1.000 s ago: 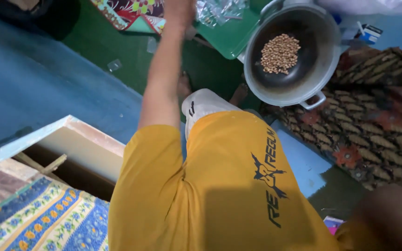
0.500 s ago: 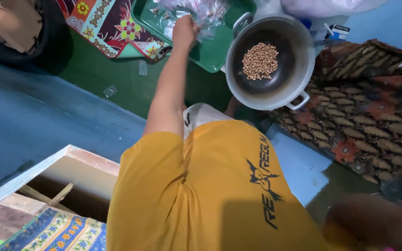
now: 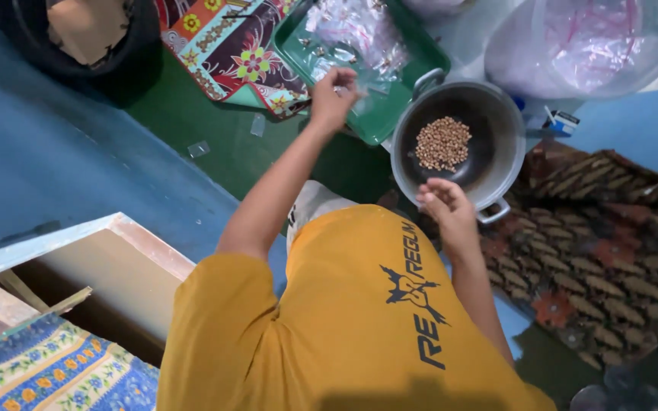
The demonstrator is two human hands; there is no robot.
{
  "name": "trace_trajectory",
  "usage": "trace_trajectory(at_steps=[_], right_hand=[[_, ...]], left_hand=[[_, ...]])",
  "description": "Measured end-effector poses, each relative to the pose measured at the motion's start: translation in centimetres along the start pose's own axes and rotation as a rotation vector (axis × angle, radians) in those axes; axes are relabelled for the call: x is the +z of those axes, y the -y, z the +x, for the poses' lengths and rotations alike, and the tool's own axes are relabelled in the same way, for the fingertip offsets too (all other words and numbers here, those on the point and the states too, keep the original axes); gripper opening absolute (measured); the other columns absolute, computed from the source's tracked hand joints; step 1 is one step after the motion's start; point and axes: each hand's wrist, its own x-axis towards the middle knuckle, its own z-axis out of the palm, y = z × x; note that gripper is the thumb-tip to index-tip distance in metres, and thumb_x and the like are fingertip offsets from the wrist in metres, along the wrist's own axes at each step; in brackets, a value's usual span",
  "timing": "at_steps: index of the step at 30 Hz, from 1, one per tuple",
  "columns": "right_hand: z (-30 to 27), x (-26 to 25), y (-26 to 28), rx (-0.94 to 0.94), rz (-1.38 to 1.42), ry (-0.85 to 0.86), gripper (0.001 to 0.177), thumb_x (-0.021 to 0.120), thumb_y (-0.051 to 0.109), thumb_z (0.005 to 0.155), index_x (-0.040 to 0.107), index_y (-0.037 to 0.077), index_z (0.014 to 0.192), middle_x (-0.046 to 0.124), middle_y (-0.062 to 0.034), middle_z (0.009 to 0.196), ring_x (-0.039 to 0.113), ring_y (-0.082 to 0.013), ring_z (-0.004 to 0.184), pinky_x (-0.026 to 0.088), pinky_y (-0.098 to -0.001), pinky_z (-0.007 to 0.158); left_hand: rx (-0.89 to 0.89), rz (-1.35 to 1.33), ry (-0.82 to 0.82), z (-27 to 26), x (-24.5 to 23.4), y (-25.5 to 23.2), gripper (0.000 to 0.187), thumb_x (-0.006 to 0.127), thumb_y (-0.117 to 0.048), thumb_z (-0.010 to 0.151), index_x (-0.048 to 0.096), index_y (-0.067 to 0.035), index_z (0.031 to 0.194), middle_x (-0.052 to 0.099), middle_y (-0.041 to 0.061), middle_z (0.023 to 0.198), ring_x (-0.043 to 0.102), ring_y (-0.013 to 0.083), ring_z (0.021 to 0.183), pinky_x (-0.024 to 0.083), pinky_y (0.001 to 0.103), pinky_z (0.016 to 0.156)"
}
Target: Packing peanuts from a large bowl into small plastic bags using a small cup and sealing them by hand.
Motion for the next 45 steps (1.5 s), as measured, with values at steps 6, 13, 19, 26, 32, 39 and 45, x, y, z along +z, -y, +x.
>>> trace_trajectory(at_steps=[6, 13, 19, 26, 32, 39, 45], right_hand=[[4.3, 2.2, -1.7, -0.002, 0.311, 0.244, 0.092, 0.077, 0.021, 0.093, 0.017, 0.010, 0.163, 0.028, -0.0338, 0.160, 0.053, -0.0552, 0.130, 0.053, -0.0649, 0.097], [7.5, 3.0, -2.1, -0.035, 0.129, 0.297, 0.027, 0.070, 0.004, 0.098, 0.063, -0.003, 0.123, 0.074, -0.0188, 0.104, 0.077, -0.0240, 0.080, 0.067, -0.0322, 0.065], [8.2, 2.4, -2.1, -0.168, 0.020, 0.230, 0.016, 0.070, -0.002, 0.098, 0.066, -0.004, 0.113, 0.071, -0.0223, 0.097, 0.075, -0.0245, 0.083, 0.066, -0.0325, 0.070], [7.3, 2.2, 0.9, -0.286, -0.043, 0.064, 0.012, 0.072, -0.002, 0.099, 0.068, 0.000, 0.110, 0.071, -0.0138, 0.098, 0.072, -0.0162, 0.085, 0.064, -0.0275, 0.072], [5.2, 3.5, 1.9, -0.615, -0.637, -0.199, 0.039, 0.094, 0.012, 0.083, 0.067, 0.013, 0.112, 0.063, -0.0048, 0.103, 0.066, -0.0232, 0.097, 0.056, -0.0305, 0.073], [5.1, 4.8, -1.1, -0.290, -0.210, 0.059, 0.019, 0.083, 0.010, 0.094, 0.068, 0.002, 0.105, 0.071, -0.0160, 0.090, 0.072, -0.0228, 0.078, 0.063, -0.0363, 0.067], [4.3, 5.9, -0.4, -0.155, -0.130, 0.017, 0.015, 0.080, 0.009, 0.094, 0.071, 0.001, 0.102, 0.071, -0.0135, 0.082, 0.072, -0.0184, 0.072, 0.063, -0.0356, 0.064]], left_hand=[[0.015, -0.326, 0.281, -9.3, -0.3, -7.2, 0.046, 0.088, -0.004, 0.077, 0.073, -0.017, 0.119, 0.078, 0.003, 0.099, 0.074, 0.0122, 0.094, 0.058, 0.026, 0.088], [-0.120, -0.242, 0.371, -12.8, -0.9, -7.1, 0.042, 0.086, -0.008, 0.078, 0.074, -0.018, 0.117, 0.079, 0.003, 0.088, 0.072, 0.0091, 0.081, 0.060, 0.025, 0.076], [-0.269, -0.248, 0.373, -13.3, -1.5, -5.4, 0.038, 0.094, -0.021, 0.073, 0.076, -0.015, 0.106, 0.073, 0.002, 0.073, 0.066, 0.0067, 0.065, 0.057, 0.022, 0.060], [-0.321, -0.265, 0.371, -12.7, -0.9, -2.8, 0.018, 0.087, -0.016, 0.080, 0.079, -0.005, 0.092, 0.076, 0.011, 0.076, 0.073, 0.0143, 0.068, 0.063, 0.025, 0.060], [-0.261, -0.134, 0.367, -12.2, -0.6, -5.0, 0.009, 0.081, -0.016, 0.083, 0.080, -0.010, 0.090, 0.076, 0.007, 0.072, 0.074, 0.0132, 0.067, 0.063, 0.026, 0.063], [-0.142, 0.083, 0.527, -12.5, -0.2, -6.2, 0.002, 0.081, -0.023, 0.076, 0.081, -0.021, 0.076, 0.075, 0.002, 0.071, 0.073, 0.0183, 0.073, 0.058, 0.035, 0.069], [-0.198, 0.059, 0.672, -12.2, -2.2, -7.6, 0.012, 0.085, -0.024, 0.079, 0.081, -0.014, 0.083, 0.074, 0.002, 0.074, 0.067, 0.0134, 0.071, 0.056, 0.029, 0.069]])
